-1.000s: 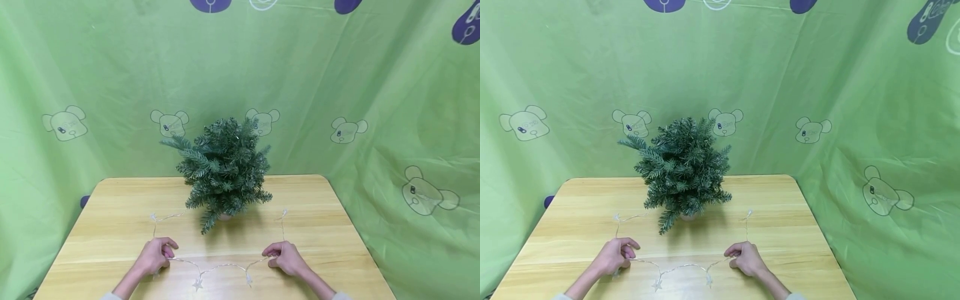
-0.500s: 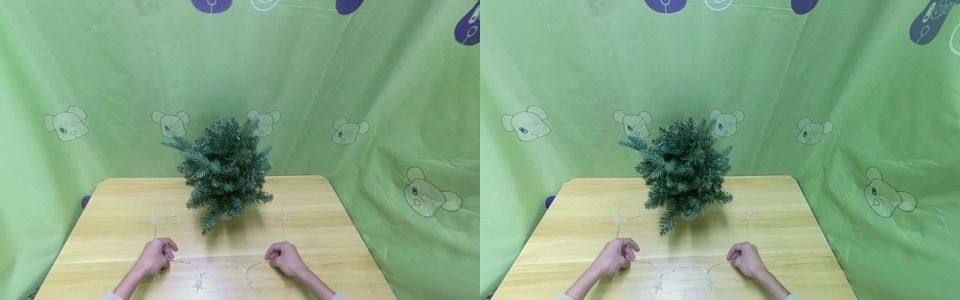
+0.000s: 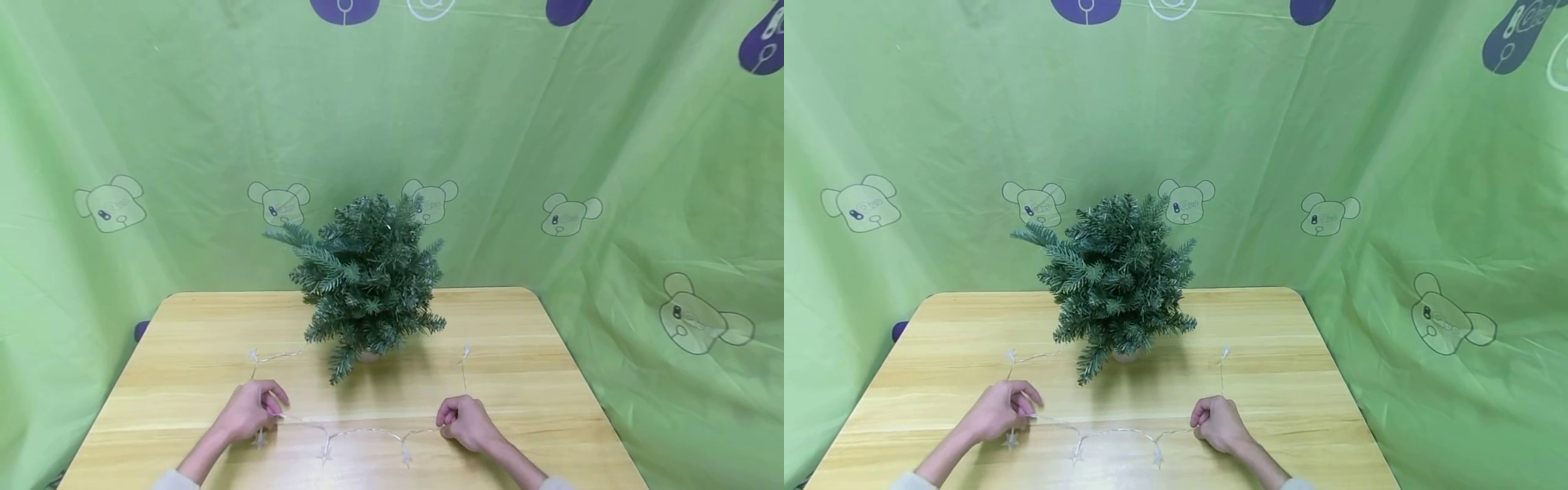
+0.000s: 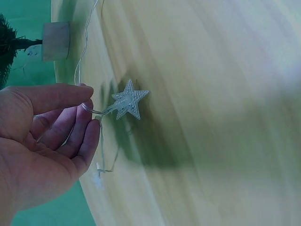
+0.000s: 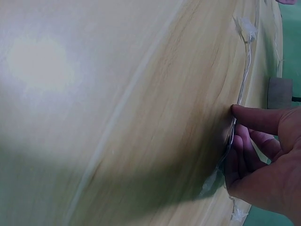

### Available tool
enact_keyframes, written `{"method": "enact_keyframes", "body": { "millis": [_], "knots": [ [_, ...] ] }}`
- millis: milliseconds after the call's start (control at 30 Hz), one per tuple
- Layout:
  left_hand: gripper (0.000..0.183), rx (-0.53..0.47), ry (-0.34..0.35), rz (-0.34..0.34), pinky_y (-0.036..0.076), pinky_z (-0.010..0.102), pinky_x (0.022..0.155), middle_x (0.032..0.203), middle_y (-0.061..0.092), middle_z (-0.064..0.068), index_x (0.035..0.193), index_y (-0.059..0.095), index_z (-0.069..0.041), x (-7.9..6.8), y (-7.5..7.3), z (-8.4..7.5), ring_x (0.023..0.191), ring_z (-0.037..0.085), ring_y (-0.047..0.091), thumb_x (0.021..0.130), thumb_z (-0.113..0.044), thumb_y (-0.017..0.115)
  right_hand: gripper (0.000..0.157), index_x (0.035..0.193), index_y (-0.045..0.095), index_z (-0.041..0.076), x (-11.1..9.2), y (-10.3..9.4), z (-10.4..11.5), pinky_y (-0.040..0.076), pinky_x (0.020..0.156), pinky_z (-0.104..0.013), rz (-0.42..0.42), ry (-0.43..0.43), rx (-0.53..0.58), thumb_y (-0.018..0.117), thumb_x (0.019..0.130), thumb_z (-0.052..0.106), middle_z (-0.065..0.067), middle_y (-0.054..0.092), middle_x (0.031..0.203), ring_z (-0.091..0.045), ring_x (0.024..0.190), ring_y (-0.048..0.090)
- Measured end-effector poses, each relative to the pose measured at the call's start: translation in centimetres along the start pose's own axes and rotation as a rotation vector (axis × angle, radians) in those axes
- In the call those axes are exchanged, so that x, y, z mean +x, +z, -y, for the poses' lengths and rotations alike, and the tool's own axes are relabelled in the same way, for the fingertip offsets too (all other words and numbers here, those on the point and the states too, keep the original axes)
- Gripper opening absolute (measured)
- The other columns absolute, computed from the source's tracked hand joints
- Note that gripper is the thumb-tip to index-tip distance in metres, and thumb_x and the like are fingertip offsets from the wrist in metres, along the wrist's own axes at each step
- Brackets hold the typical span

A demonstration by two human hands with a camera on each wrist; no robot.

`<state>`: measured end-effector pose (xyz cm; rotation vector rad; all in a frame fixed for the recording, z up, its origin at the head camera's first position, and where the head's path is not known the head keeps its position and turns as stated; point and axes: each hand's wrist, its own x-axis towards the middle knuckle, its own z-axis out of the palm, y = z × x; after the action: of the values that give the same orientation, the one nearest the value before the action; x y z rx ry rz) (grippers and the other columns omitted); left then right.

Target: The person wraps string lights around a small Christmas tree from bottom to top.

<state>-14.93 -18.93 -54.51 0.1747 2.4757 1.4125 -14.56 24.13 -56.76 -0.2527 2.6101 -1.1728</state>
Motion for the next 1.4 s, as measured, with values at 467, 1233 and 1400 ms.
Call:
{"method": "enact_keyframes", "body": {
  "millis": [467,1233,1400],
  "knots": [
    [0.033,0.013,0.052,0.06,0.054,0.024,0.064,0.08,0.065,0.01,0.098,0.064,0.002,0.0,-1.0,-1.0,0.074,0.023,0.062,0.067,0.01,0.073,0.015,0.075,0.064,0.007,-0.2,-0.3,0.1,0.044,0.058,-0.021,0.017,-0.012,-0.064,0.068,0.068,-0.006,0.0,0.058,0.068,-0.009,0.061,0.051],
    [0.039,0.039,0.146,0.134,0.055,0.026,0.068,0.081,0.064,0.004,0.1,0.064,-0.004,-0.4,-3.7,-5.4,0.078,0.024,0.063,0.066,0.015,0.063,0.022,0.099,0.067,0.002,0.9,-7.8,6.5,0.052,0.068,-0.039,0.232,-0.031,0.1,0.071,0.08,0.011,-0.01,0.065,0.076,-0.024,0.07,0.062],
    [0.038,0.069,0.172,0.145,0.055,0.026,0.069,0.081,0.063,0.003,0.097,0.065,-0.005,-0.7,-4.2,-6.5,0.077,0.021,0.062,0.066,0.016,0.059,0.015,0.094,0.07,0.008,0.5,-8.8,7.2,0.05,0.062,-0.033,0.286,-0.041,0.074,0.071,0.082,0.017,-0.012,0.064,0.071,-0.019,0.063,0.058]
  ]
}}
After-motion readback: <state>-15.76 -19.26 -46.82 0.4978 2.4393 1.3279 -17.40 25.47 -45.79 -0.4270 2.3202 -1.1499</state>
